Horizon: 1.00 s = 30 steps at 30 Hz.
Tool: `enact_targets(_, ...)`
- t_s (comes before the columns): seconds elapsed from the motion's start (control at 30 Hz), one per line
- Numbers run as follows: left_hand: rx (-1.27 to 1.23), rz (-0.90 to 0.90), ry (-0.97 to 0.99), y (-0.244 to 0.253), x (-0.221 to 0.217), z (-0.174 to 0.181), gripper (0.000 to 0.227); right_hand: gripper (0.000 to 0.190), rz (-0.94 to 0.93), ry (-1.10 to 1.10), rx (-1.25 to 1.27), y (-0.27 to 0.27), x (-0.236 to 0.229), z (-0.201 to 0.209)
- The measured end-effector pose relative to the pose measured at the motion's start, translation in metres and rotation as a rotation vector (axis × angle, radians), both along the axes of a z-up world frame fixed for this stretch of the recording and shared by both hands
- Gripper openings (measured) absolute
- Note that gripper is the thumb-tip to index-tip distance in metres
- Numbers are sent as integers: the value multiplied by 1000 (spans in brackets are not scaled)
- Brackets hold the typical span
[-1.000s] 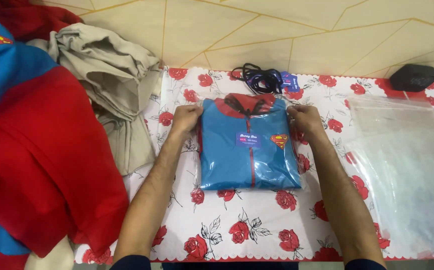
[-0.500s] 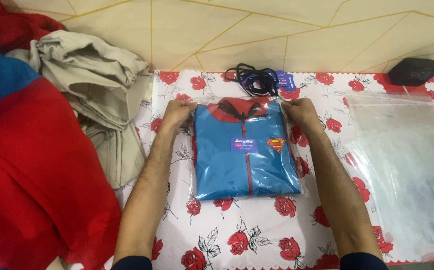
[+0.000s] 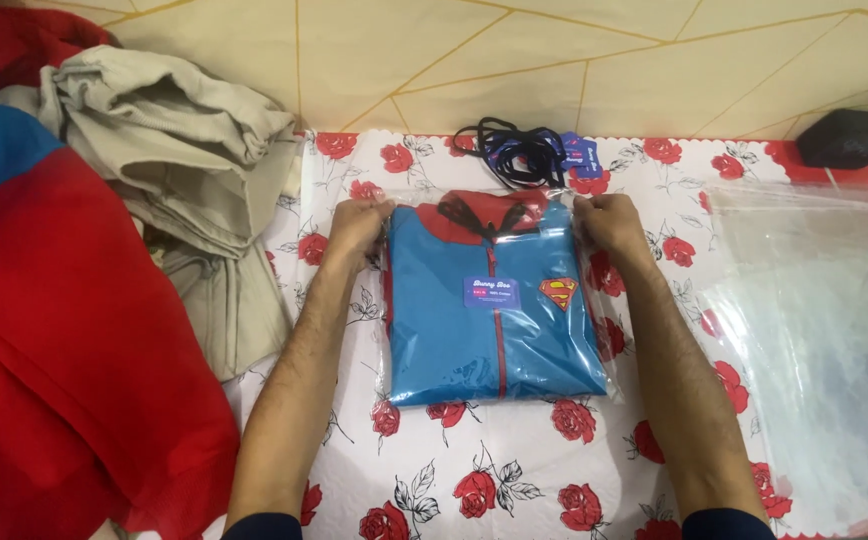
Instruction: Folding a Superman-themed hoodie and carefully placing it into a clear plastic packaging bag.
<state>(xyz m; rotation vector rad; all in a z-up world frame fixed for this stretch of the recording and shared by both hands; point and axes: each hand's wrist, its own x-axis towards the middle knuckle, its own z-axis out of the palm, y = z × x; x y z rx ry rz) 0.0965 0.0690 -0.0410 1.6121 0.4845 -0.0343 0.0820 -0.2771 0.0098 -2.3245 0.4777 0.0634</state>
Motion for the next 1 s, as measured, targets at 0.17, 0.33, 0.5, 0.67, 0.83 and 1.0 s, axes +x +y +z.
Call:
enact_targets(0.17,78,6,-52,12,43,-56,24,33,34,0,10,1,5,0)
enact_targets(0.33,227,30,-42,7,44,-57,20,27,11,-15,22,-10,17,-15)
enact_targets(0.5,21,74,7,4,31,-36,27,34,-16,32,39,1,12,6)
enact_targets(0.67,319,11,-8,-8,10,10,25,30,-46,-14,70,-10,33,-21)
enact_targets(0.83,415,0,-29,-11,22,0,29,29,-69,-29,39,-13,38,-31)
enact_targets(1.0,356,-31,-77,-1,27,-21,27,40,-29,-7,-81,3,19,-2)
